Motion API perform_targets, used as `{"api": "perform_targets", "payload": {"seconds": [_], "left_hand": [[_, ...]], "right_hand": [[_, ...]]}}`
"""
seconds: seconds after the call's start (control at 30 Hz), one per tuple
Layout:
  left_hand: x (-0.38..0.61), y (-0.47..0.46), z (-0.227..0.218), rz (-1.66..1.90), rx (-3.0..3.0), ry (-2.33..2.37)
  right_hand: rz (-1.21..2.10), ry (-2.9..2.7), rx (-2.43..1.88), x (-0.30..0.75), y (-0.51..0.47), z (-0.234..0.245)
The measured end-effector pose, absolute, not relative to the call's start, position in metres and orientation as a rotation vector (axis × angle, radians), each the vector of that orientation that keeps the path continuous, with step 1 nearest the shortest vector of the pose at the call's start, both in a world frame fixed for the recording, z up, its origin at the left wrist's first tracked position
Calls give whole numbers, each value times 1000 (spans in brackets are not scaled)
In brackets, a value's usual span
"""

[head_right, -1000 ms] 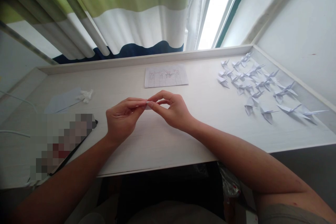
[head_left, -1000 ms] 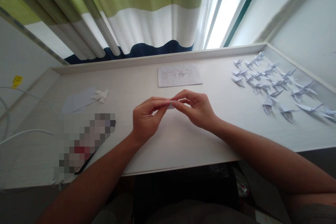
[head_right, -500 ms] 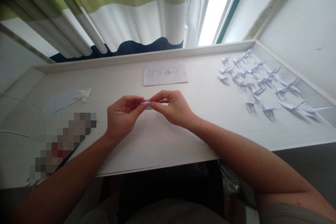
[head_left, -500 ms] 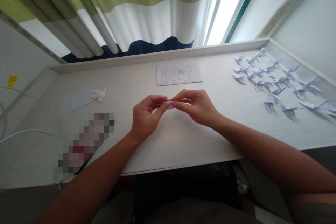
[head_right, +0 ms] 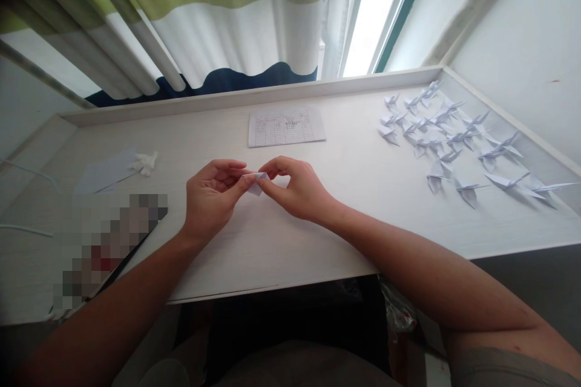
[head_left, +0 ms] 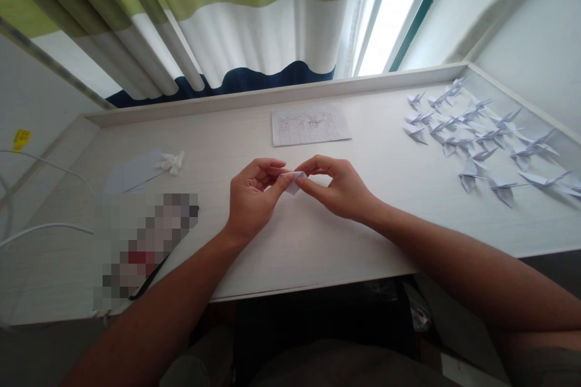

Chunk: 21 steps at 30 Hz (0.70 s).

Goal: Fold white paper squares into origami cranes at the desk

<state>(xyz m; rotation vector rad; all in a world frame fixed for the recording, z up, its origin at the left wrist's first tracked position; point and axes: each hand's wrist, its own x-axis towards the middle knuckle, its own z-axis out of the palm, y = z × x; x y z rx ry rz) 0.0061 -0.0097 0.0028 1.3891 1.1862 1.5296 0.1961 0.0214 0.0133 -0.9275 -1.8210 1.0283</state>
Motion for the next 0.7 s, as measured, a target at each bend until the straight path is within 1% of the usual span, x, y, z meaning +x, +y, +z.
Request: {"api": "perform_targets", "payload": {"seconds": [0.13,0.23,0.7], "left_hand": [[5,-7,4,1497,1321,1148],[6,-8,5,1479,1307,1170],[0,-4,6,1325,1122,1121]], "right_hand": [[1221,-1734,-876,196,27,10],[1290,-1666,-902,195,28,10],[1328,-1652,-933,198,34,9]]}}
